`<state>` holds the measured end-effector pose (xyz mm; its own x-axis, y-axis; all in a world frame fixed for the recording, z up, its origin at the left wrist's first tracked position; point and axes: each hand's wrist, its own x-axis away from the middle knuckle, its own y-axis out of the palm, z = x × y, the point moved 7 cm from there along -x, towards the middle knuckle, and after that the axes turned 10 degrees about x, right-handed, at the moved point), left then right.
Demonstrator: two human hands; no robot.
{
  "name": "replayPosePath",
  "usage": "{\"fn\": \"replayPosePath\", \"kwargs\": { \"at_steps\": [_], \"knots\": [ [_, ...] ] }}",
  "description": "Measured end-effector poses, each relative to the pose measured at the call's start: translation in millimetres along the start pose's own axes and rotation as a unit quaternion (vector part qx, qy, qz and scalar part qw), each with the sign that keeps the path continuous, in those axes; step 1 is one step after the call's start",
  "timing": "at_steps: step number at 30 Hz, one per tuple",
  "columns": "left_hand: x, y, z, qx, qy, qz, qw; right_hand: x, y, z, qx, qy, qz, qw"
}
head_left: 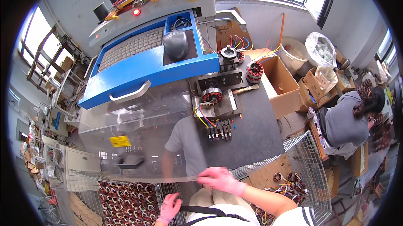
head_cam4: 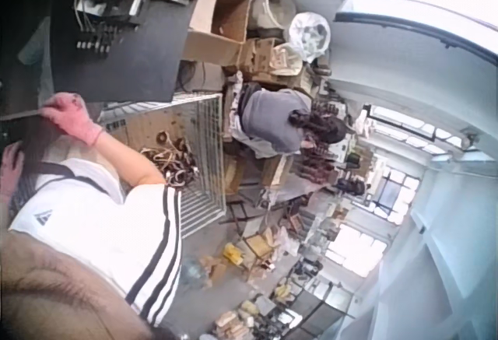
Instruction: The person picks up a copper-wound stator from a large wire bin, positions it into a machine fixture to process the wire leads, and then places the part into a separate storage bin.
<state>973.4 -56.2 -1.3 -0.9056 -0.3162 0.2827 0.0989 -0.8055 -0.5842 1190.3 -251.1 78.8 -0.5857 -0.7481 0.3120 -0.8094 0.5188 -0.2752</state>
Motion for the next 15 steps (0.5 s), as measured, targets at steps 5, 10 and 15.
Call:
{"fn": "replayPosePath", "kwargs": {
  "at_steps": [5,10,15],
  "knots": [
    [13.9,-53.9,-66.9,0.023,0.011,0.257,0.966,87.6,-94.1,86.8,-0.023,0.032,0.322,0.946],
    [-22.3,-97.6,-24.9,-0.008,0.068,0.324,0.943,130.6,-165.0,160.6,-0.128,0.087,0.549,0.821],
    [-84.2,-138.4,-3.0,-0.065,0.144,0.319,0.935,150.4,-211.7,235.9,-0.193,0.029,0.622,0.758]
  ]
}}
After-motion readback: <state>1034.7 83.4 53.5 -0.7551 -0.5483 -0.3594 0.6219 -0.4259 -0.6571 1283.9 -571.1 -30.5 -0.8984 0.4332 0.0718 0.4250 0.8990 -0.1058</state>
